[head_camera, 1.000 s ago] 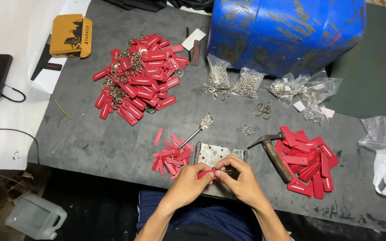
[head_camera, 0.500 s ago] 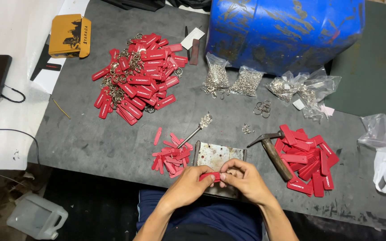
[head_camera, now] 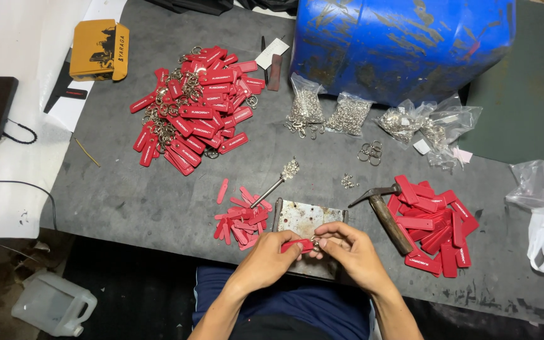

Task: Assembling red tags with metal components using hands and a hammer

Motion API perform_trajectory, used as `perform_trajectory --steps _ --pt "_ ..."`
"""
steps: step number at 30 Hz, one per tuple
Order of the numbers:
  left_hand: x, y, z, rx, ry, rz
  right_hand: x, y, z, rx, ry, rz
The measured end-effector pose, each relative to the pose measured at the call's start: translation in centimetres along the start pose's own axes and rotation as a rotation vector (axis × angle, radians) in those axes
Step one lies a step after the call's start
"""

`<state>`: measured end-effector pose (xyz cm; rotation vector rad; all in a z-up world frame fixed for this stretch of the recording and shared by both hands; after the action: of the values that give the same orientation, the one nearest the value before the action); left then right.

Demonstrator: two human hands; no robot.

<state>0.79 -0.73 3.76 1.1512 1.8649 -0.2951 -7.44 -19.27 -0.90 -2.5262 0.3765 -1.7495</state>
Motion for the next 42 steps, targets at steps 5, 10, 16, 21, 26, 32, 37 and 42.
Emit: perform_trajectory --steps 5,10,16,21,26,32,37,42 --pt "-0.6 0.0 -0.3 0.011 0.033 -0.002 1.1 -0.5 -0.4 -0.077 0.001 -0.073" --pt "-0.8 -0.1 -0.3 0.005 0.02 0.021 0.2 -0.3 -0.2 -0.062 0.012 -0.186" --pt "-1.3 0.0 -0.5 0.041 0.029 -0.002 0.9 -1.1 -0.3 -0.15 0.023 -0.286" --pt "-0.9 -0.2 -0.2 -0.002 0.035 0.017 2.9 -2.0 -0.5 -0.219 0.223 -0.701" --pt "-0.2 -0.4 0.3 -0.029 -0.027 0.005 2.3 -1.8 -0.5 -0.185 0.078 -0.591" --pt "1.7 -1.9 2.0 -0.108 -0.114 0.212 1.3 -1.8 0.1 -0.202 0.058 -0.612" --pt "3.5 -3.0 4.1 -0.247 -0.107 0.395 -0.2 -2.0 1.0 -0.233 0.025 -0.749" --pt "3.0 -2.7 4.8 -0.254 -0.008 0.58 -1.2 -2.5 1.5 -0.241 0.167 -0.888"
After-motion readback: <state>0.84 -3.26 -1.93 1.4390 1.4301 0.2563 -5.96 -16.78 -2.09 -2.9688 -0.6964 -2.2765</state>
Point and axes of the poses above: each hand's wrist, its own z-axis towards the middle knuckle, its own y-axis out of the back of the hand, x = y × z, the point moved 3 cm from there along z, towards the middle knuckle, and after that the axes turned 2 degrees about x, right-handed, at the moved point
